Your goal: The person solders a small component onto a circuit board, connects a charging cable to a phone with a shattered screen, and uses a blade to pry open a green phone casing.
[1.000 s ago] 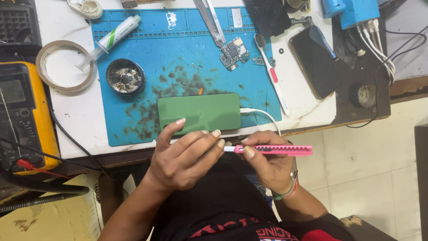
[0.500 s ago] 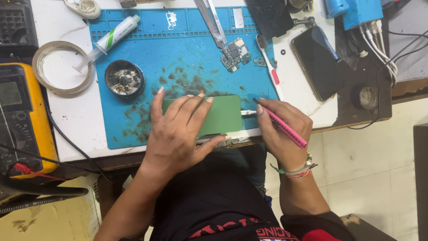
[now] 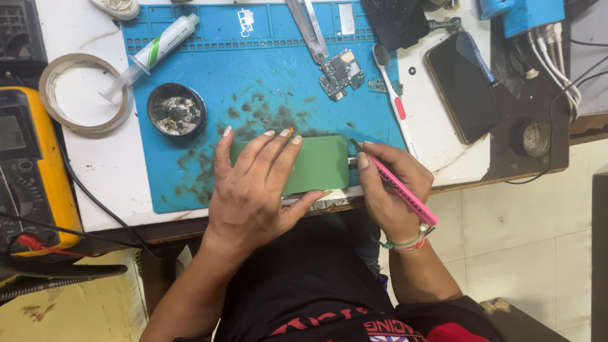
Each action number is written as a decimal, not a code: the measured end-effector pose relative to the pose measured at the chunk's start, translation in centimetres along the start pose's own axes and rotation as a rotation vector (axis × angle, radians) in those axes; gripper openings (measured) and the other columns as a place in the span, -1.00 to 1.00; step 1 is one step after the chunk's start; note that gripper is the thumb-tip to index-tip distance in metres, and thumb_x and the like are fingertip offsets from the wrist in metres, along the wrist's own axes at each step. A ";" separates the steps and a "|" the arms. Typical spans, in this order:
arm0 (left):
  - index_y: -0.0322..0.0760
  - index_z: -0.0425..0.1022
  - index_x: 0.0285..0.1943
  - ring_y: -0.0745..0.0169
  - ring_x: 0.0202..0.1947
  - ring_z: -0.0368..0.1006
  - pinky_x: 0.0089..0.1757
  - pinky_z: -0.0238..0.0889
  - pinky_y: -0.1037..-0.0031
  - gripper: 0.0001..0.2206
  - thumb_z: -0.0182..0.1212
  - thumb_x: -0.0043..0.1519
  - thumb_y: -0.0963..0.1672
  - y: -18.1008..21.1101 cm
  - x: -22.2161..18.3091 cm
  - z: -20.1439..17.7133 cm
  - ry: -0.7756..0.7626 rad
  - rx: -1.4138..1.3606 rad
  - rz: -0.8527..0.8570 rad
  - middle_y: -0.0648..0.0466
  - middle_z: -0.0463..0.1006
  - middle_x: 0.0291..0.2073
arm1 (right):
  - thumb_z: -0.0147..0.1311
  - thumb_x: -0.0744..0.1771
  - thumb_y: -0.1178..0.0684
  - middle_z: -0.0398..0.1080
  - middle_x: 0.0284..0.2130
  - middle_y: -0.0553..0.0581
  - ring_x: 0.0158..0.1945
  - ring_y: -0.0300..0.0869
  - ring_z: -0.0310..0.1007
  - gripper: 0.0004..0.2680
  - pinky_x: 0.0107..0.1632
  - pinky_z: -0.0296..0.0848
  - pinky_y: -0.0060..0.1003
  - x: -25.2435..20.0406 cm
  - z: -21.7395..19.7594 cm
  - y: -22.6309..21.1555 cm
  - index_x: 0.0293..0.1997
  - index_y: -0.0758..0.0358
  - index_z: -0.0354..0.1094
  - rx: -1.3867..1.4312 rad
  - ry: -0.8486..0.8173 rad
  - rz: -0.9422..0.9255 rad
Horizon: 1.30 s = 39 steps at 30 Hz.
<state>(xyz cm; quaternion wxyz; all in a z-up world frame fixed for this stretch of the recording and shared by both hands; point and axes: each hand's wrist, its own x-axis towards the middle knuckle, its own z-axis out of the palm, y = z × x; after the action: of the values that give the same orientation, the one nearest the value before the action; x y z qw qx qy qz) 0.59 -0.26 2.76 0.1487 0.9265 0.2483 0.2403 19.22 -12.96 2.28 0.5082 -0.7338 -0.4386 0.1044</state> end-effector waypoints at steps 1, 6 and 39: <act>-0.35 0.44 0.33 0.06 0.24 0.40 0.37 -0.23 -0.07 -0.33 0.42 0.18 0.14 0.0 -0.1 0.0 0.004 0.000 -0.002 -0.05 0.53 0.19 | 0.19 0.38 0.25 0.53 -0.33 0.11 -0.33 -0.35 0.48 -0.90 -0.24 0.42 -0.49 -0.1 0.1 0.3 -0.03 0.41 0.50 -0.017 0.012 0.020; -0.37 0.45 0.30 0.05 0.22 0.41 0.36 -0.22 -0.07 -0.33 0.41 0.17 0.14 -0.1 -0.1 0.1 -0.001 0.013 0.009 -0.05 0.54 0.17 | 0.19 0.38 0.26 0.52 -0.34 0.09 -0.34 -0.36 0.46 -0.91 -0.24 0.40 -0.50 -0.3 0.5 1.2 -0.04 0.41 0.50 0.005 0.032 -0.026; -0.38 0.47 0.27 0.05 0.21 0.41 0.35 -0.20 0.01 -0.36 0.36 0.21 0.15 -0.2 -0.1 0.2 0.010 0.010 0.012 -0.07 0.55 0.15 | 0.20 0.35 0.29 0.56 -0.24 0.27 -0.22 -0.07 0.61 -0.93 -0.14 0.54 -0.30 0.7 0.8 -0.6 -0.11 0.42 0.47 -0.195 -0.007 -0.231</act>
<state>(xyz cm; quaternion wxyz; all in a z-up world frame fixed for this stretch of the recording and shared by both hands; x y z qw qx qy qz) 0.52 -0.17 2.46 0.1413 0.9275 0.2447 0.2447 18.84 -11.79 2.62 0.4416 -0.7239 -0.5300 0.0047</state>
